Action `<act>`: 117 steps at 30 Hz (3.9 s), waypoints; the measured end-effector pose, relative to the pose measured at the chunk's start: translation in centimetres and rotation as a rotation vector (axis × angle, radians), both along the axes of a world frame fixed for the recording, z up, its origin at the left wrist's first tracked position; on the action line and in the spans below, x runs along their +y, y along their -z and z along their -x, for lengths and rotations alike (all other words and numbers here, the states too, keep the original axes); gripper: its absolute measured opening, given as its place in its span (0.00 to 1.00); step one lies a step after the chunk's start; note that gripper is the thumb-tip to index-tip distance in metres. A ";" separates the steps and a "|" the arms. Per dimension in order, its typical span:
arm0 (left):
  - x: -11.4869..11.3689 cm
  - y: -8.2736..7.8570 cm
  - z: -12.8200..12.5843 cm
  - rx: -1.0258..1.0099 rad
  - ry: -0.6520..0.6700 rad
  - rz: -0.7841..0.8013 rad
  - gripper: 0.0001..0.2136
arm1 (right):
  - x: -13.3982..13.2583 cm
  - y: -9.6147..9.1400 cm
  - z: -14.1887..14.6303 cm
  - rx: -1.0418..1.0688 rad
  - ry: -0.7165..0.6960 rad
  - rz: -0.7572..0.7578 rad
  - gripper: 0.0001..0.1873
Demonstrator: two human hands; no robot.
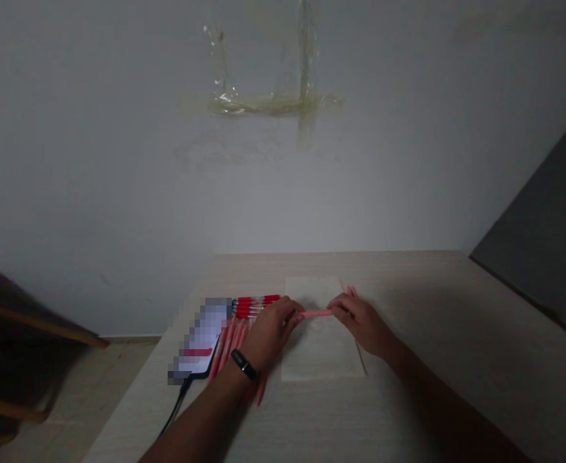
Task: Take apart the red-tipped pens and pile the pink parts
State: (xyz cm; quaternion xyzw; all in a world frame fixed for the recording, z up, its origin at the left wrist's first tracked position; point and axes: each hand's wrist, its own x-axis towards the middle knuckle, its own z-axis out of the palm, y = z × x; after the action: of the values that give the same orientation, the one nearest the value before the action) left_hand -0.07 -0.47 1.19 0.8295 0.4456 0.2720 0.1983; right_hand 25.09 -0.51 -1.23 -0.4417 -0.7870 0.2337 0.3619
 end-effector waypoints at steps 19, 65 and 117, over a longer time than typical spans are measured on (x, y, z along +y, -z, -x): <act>-0.1 0.1 -0.2 0.021 -0.008 -0.008 0.09 | -0.1 0.3 0.6 -0.060 -0.023 -0.068 0.04; 0.0 1.6 -0.5 0.031 -0.104 0.222 0.19 | -0.2 0.1 -0.2 -0.244 0.002 0.047 0.17; -1.4 0.2 -1.1 0.133 -0.066 0.119 0.07 | 1.1 -0.8 -1.7 -0.172 0.169 -0.360 0.07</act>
State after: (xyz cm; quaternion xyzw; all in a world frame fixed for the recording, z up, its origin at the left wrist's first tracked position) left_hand 1.06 -1.87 0.95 0.8173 0.5004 0.1957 0.2080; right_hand 26.81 0.60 -0.41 -0.4528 -0.8042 0.0195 0.3847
